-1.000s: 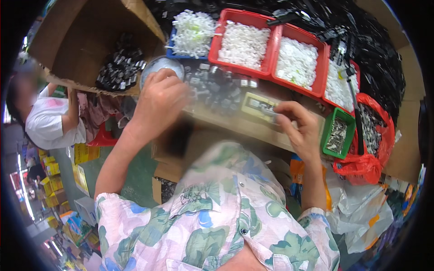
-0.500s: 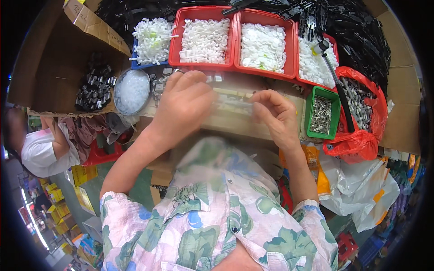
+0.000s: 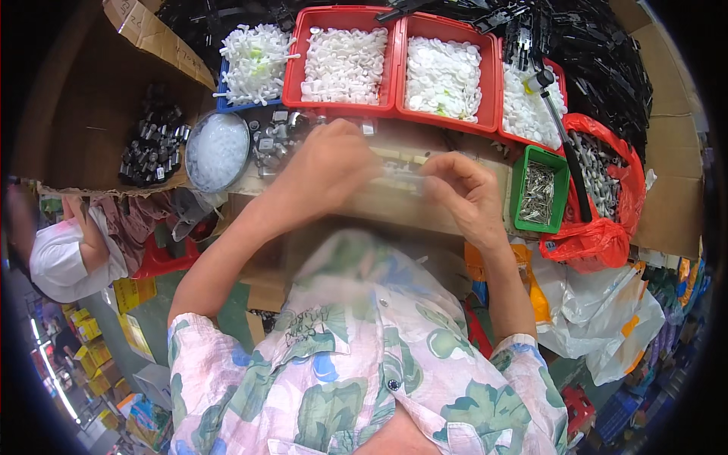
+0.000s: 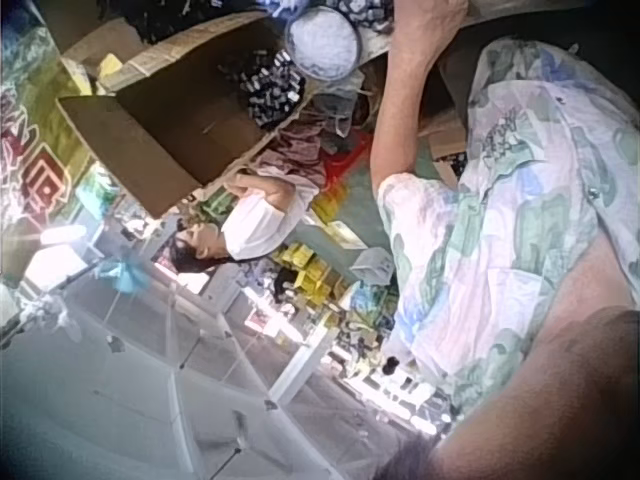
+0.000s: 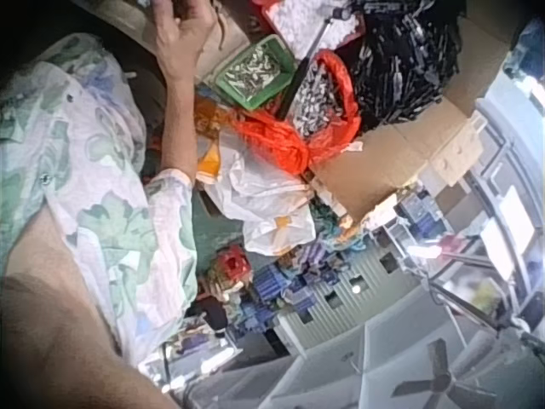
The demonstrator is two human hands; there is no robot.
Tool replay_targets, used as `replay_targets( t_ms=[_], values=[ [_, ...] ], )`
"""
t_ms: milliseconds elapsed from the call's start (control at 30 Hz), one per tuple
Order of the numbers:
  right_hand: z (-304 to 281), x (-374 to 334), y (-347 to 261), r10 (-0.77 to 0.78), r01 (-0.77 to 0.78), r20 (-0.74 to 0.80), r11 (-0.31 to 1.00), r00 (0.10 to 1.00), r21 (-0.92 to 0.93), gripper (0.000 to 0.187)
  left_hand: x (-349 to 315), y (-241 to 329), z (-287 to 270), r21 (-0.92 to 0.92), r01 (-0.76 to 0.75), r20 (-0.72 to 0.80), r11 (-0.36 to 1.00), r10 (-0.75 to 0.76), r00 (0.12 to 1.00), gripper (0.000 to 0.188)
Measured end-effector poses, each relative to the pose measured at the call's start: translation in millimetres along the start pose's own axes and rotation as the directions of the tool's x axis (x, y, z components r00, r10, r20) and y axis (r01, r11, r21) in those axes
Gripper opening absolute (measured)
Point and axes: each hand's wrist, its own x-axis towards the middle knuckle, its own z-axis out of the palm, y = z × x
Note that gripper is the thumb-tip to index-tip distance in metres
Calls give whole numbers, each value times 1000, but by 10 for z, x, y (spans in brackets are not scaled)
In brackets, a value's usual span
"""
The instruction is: The person assembles small metal lock bodies by inserting white plastic pins and metal components into a yellow jig. They use pliers to press parts into place and a hammer to tap them down, repeating the process for multiple units.
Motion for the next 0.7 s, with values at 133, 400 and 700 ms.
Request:
replay_targets(
  t_ms=[133, 400, 700],
  values=[
    [-168, -5, 6, 27, -31, -48, 996, 998, -87, 13, 69, 12, 101, 64, 5, -70, 998, -1, 998, 32],
    [-343, 32, 137, 48, -65, -72, 962, 996, -264, 15, 135, -49, 332, 161, -32, -71, 986, 44, 996, 37],
    [-386, 75, 134, 32, -44, -33, 902, 999, -430, 13, 229, -27, 498, 181, -87, -98, 980, 106, 989, 30]
  ],
)
